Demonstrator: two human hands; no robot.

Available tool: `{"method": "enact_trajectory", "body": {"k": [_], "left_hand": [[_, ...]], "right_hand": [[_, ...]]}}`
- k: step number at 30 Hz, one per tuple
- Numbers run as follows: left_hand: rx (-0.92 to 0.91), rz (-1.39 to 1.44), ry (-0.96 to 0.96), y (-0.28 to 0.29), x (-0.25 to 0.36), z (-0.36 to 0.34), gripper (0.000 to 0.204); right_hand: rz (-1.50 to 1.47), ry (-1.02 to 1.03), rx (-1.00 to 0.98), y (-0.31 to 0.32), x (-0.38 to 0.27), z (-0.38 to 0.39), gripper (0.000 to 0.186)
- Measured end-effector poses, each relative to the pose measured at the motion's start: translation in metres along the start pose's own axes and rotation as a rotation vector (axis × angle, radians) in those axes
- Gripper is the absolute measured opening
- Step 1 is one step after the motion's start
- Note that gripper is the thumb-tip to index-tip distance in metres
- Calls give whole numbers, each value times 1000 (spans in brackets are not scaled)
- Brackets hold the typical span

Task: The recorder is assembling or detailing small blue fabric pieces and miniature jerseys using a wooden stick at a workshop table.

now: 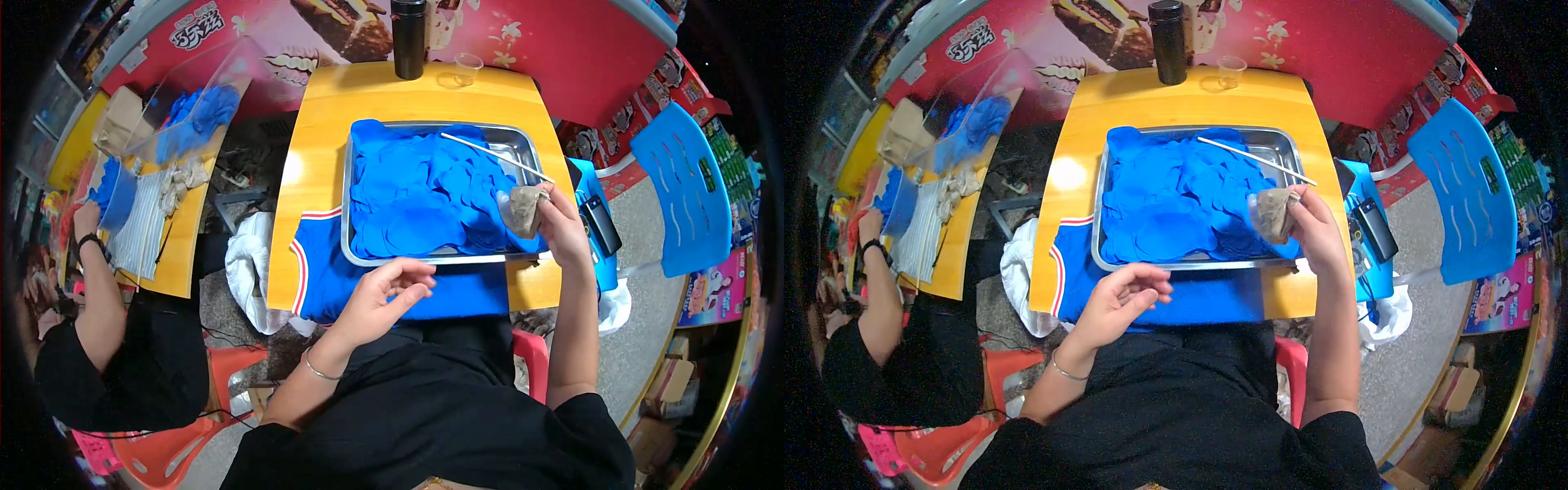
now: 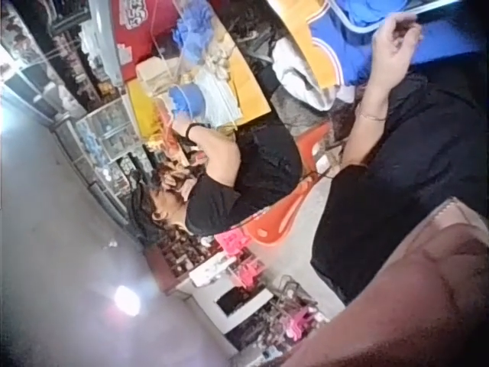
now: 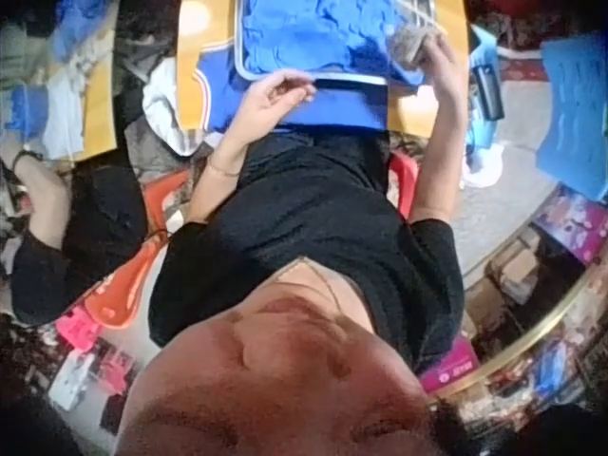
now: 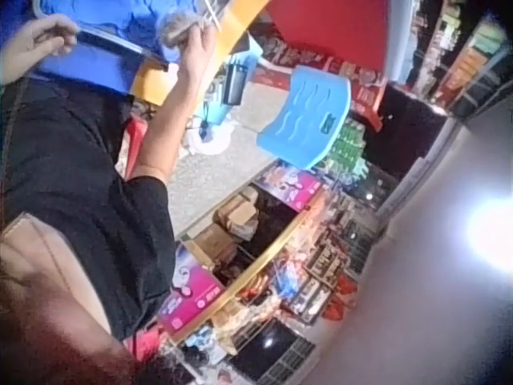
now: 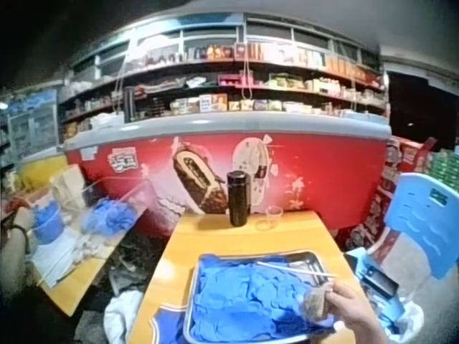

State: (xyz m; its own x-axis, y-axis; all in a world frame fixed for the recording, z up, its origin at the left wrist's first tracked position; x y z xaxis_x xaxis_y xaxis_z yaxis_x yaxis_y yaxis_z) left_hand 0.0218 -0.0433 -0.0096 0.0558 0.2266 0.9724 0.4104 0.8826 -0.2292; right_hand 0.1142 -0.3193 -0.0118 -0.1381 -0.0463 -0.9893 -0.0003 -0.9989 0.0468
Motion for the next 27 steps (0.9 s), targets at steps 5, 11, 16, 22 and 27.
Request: {"method": "enact_trajectory", "body": {"k": [5,11,16,22,27], "left_hand": [[19,290,58,-14,-11,-23,54],[1,504,185,-19,-23,-15,33],[195,418,7,2,-22,-4,26],[155,-43,-123,4,13,11,40],[97,-543,-368,-10,35,18,48]], "right_hand": [[-411,-32,-388,-65,-26,34,17],[-472,-143,-482,-109,-8,56,18],[-528,-236,-484,-134,-1,76,26],[-294,-213,-589,-139,37,79,44],[-44,-37,-604,-150,21,86,21]]}}
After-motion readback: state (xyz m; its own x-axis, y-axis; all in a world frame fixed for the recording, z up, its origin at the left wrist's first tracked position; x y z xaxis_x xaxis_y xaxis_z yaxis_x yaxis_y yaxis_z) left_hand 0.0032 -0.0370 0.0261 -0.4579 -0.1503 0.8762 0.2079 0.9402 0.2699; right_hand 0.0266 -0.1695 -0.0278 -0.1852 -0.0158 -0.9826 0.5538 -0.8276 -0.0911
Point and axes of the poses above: each hand's wrist, its own z-axis away from the middle knuckle, its own y-axis out of the back of the hand, x = y × z, the point moved 6 cm from there along -z, towards the middle knuckle, and after that the axes turned 5 degrees about z, right-handed, at the moved point
